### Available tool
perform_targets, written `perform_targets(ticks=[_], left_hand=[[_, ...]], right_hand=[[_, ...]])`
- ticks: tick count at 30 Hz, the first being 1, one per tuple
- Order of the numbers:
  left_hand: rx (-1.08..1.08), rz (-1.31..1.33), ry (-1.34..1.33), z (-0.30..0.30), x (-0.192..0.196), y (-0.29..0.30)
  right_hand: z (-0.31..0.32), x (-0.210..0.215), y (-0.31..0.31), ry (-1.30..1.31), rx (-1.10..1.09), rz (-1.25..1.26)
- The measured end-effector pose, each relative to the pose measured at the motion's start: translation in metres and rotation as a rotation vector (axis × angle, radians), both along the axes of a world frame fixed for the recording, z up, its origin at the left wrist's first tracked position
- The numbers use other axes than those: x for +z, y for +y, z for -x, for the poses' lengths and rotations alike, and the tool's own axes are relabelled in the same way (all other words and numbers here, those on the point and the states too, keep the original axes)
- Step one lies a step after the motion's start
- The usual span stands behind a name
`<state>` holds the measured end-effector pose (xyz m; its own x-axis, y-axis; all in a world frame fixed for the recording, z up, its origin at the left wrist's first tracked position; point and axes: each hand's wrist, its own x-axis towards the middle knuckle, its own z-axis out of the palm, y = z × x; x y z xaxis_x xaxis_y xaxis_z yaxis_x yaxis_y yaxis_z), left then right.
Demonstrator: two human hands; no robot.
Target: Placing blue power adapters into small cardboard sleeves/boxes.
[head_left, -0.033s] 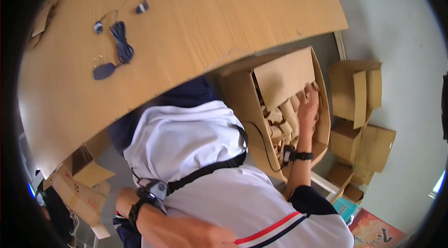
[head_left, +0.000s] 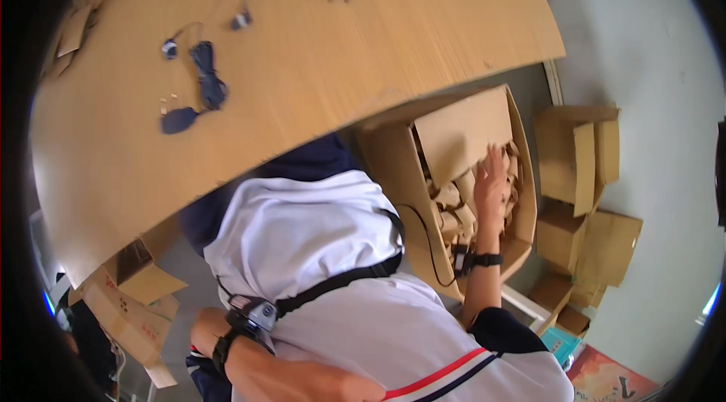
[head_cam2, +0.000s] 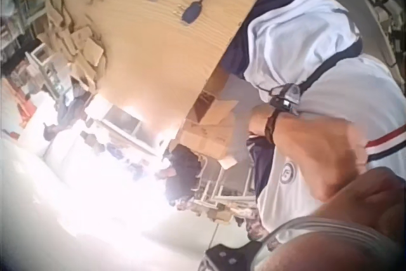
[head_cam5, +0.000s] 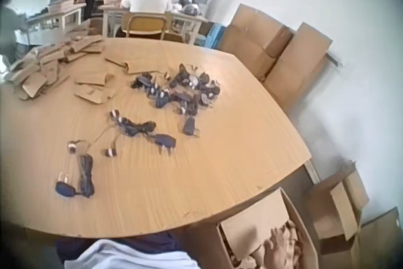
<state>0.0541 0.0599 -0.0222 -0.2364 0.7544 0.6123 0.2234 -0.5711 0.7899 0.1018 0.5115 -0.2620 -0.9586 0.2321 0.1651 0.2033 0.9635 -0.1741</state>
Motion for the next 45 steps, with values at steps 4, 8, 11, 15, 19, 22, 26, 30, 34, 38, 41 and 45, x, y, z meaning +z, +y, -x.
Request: perform_targets(ticks=[4,8,11,15,19,22,26,30,34,38,41,45], left_hand=[[0.094,0.024,0.02,-0.007,0.004,-0.021],[0.201,0.043,0.039,-0.015,0.002,-0.033],[0.273,0.047,0.046,-0.024,0.003,-0.041],[0.417,0.092,0.065,-0.032,0.009,-0.054],[0.633,0.191,0.135,-0.034,0.015,-0.069],[0.843,0.365,0.24,-0.018,0.016,-0.088],[1.246,0.423,0.071,0.005,0.004,-0.1],[1.379,0.499,-0.115,0.022,0.011,-0.095],[1.472,0.582,-0.135,0.045,0.003,-0.085],[1.632,0.605,0.261,0.072,-0.006,-0.063],[1.45,0.507,0.205,0.079,-0.01,-0.05],[1.31,0.41,0.031,0.075,-0.015,-0.05]], right_hand=[[-0.045,-0.056,0.001,-0.169,-0.142,-0.126],[-0.013,-0.026,-0.002,0.062,-0.177,-0.216],[0.078,0.119,-0.112,0.46,0.05,0.24],[0.124,0.239,-0.272,0.1,0.842,0.473],[0.169,0.224,-0.376,0.139,1.284,0.086],[0.185,0.21,-0.395,0.26,1.237,-0.107],[0.187,0.212,-0.392,0.089,1.078,-0.184],[0.2,0.208,-0.38,0.268,1.076,-0.16],[0.211,0.23,-0.366,0.286,0.991,0.258],[0.195,0.26,-0.353,0.073,0.763,1.073],[0.18,0.257,-0.35,0.274,0.804,1.227],[0.161,0.254,-0.338,0.289,0.829,1.496]])
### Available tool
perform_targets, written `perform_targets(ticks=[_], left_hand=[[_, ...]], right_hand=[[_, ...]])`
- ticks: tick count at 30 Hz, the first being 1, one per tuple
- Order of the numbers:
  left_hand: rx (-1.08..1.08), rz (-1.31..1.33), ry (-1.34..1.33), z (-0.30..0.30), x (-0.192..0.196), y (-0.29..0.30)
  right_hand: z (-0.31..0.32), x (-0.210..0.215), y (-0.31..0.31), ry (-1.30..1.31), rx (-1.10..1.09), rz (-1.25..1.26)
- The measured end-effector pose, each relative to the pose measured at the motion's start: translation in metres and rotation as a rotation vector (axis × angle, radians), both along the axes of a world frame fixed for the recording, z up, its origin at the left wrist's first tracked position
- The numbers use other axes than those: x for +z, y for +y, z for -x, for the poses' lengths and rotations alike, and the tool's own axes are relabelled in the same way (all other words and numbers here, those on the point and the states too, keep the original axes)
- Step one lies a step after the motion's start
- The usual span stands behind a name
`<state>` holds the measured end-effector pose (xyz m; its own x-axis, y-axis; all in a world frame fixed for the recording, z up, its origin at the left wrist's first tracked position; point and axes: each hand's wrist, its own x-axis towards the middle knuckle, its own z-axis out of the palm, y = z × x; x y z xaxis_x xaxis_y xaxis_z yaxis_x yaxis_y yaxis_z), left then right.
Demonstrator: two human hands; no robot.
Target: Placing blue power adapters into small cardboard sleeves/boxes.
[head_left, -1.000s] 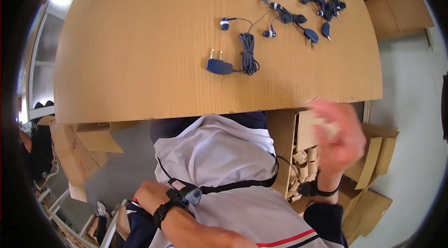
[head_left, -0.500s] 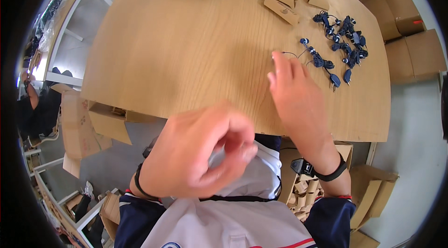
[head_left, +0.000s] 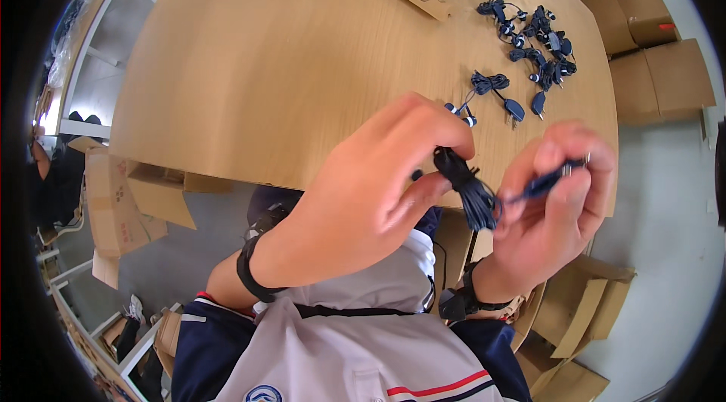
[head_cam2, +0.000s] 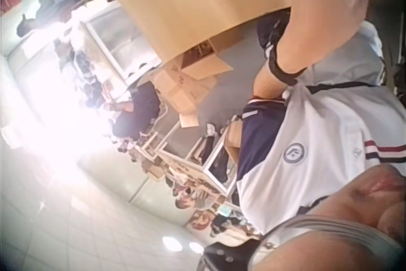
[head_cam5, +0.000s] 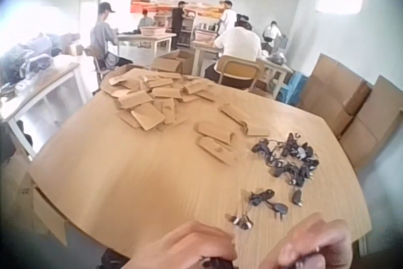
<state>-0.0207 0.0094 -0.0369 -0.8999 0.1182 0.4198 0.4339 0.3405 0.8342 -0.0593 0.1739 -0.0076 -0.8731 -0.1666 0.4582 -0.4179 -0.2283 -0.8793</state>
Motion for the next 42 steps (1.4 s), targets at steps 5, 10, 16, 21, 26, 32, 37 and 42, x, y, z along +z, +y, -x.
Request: perform_targets(ticks=[5,10,16,21,26,32,37,42], left_hand=[[-0.121,-0.667,-0.215,-0.006,0.009,0.009],[-0.078,-0.615,-0.348,-0.01,0.019,0.015],[0.216,-0.075,-0.223,-0.006,0.025,0.013],[0.244,0.18,-0.106,-0.007,0.034,0.01],[0.195,0.23,-0.076,-0.008,0.033,0.007],[0.176,0.237,-0.066,-0.009,0.035,0.006],[0.17,0.405,-0.132,-0.006,0.044,0.002],[0.002,0.287,-0.085,-0.004,0.026,-0.008]], right_hand=[[0.006,-0.021,0.019,0.051,0.199,0.005],[-0.009,0.006,0.014,-0.385,0.261,-0.046],[-0.008,0.003,0.022,-0.137,0.254,-0.243],[-0.007,0.001,0.034,0.025,0.125,-0.326],[-0.006,-0.013,0.038,-0.017,0.133,-0.096],[-0.013,0.001,0.029,-0.115,0.244,-0.327],[-0.015,-0.003,0.02,-0.205,0.142,-0.328],[-0.005,-0.012,0.016,-0.01,-0.073,-0.124]])
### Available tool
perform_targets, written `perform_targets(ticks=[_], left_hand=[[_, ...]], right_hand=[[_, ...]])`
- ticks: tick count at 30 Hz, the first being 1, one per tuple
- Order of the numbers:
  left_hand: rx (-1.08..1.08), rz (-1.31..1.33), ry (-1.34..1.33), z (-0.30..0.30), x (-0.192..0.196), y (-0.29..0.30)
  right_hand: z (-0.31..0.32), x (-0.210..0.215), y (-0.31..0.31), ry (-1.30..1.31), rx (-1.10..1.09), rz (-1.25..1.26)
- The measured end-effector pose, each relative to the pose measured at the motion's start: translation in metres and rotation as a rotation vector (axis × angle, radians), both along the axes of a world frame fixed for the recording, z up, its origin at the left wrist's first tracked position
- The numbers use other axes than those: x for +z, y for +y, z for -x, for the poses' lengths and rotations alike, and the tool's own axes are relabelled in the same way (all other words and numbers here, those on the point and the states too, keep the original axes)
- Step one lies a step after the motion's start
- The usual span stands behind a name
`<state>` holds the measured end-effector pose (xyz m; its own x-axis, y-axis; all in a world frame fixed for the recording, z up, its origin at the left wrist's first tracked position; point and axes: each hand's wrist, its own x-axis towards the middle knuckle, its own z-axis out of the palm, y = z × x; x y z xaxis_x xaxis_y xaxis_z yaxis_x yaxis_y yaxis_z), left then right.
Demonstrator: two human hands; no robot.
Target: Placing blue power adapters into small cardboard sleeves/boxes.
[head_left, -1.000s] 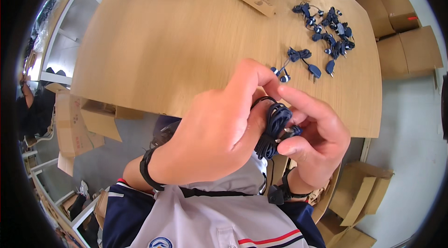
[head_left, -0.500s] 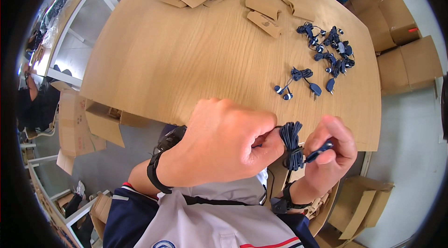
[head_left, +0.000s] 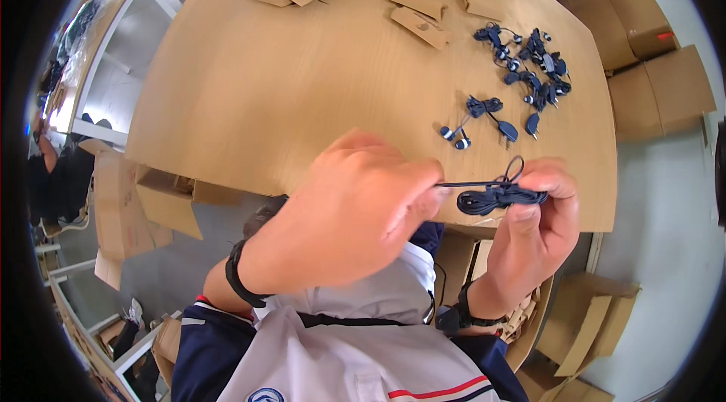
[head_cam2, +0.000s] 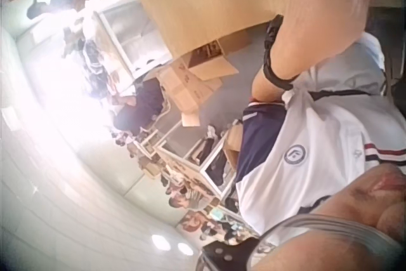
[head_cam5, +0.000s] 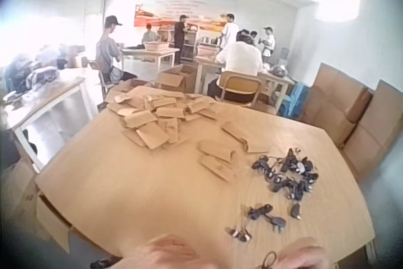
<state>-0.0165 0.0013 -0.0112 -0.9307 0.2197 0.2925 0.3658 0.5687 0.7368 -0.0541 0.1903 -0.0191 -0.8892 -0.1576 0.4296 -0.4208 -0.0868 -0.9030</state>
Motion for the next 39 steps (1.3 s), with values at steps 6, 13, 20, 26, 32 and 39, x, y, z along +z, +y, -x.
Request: perform_targets(ticks=[6,13,20,26,32,39], left_hand=[[-0.067,0.032,-0.234,0.002,0.006,0.003],[-0.147,0.043,-0.138,0.001,0.014,-0.003],[0.179,0.603,0.048,0.122,-0.004,-0.005],[0.228,0.643,0.326,0.153,-0.064,-0.015],[0.361,0.672,0.142,0.124,-0.06,-0.057],[0.283,0.154,-0.249,0.055,0.015,-0.059]], right_hand=[[0.004,0.002,-0.013,-0.057,0.086,0.262],[0.015,-0.001,0.0,0.088,0.133,0.343],[0.032,0.017,0.03,0.563,-0.129,-0.038],[0.045,0.041,0.021,0.688,-0.185,-0.115],[0.053,0.071,0.008,0.726,-0.178,-0.032],[0.05,0.099,-0.012,0.835,-0.345,-0.035]])
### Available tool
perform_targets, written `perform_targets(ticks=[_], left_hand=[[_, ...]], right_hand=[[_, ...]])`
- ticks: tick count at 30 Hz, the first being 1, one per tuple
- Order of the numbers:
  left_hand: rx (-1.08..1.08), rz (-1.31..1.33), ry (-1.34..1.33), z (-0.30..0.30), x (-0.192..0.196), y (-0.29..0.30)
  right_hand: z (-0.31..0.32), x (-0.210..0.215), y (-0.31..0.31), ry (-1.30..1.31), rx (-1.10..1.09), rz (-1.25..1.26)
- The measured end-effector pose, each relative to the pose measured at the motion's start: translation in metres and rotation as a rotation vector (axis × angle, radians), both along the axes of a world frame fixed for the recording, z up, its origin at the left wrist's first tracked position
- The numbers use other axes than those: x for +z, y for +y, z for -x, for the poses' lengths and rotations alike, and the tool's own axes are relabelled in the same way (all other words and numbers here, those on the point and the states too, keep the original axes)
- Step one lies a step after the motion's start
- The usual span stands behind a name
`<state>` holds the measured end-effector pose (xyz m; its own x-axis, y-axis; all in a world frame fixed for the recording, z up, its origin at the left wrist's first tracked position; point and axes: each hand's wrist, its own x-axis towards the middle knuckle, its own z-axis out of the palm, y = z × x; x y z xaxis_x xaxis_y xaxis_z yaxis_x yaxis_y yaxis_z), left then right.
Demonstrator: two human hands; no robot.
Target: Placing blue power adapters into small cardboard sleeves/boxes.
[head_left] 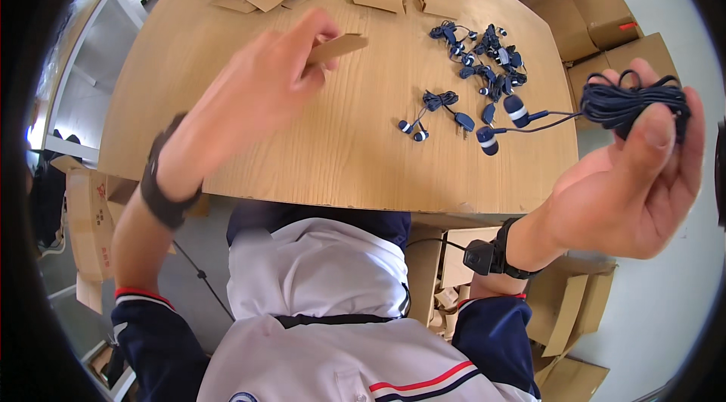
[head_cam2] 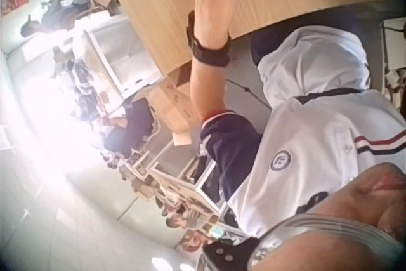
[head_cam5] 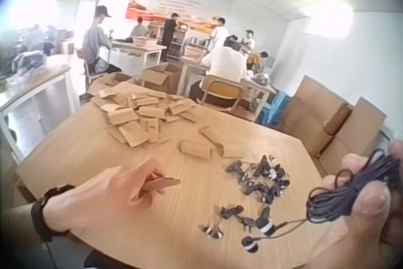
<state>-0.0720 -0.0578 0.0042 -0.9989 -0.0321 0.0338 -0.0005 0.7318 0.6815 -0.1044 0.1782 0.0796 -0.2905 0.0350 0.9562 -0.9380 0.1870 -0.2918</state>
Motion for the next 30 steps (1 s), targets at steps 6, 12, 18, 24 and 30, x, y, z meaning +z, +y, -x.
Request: perform_targets(ticks=[6,12,18,24,30], left_hand=[[-0.283,-0.568,0.277,-0.064,-0.009,0.056],[-0.235,-0.891,0.106,-0.064,-0.016,0.084],[-0.32,-0.958,0.282,-0.065,-0.019,0.079],[-0.373,-1.251,0.07,-0.074,-0.011,0.069],[-0.291,-1.27,-0.145,-0.073,-0.015,0.061]], right_hand=[[-0.008,0.004,0.006,0.06,-0.065,0.025],[-0.034,0.005,-0.006,-0.067,0.122,0.079],[-0.035,-0.026,-0.017,-0.127,0.188,0.053],[-0.007,-0.033,-0.019,-0.102,0.775,-0.551],[-0.008,-0.042,-0.008,-0.131,0.806,-0.592]])
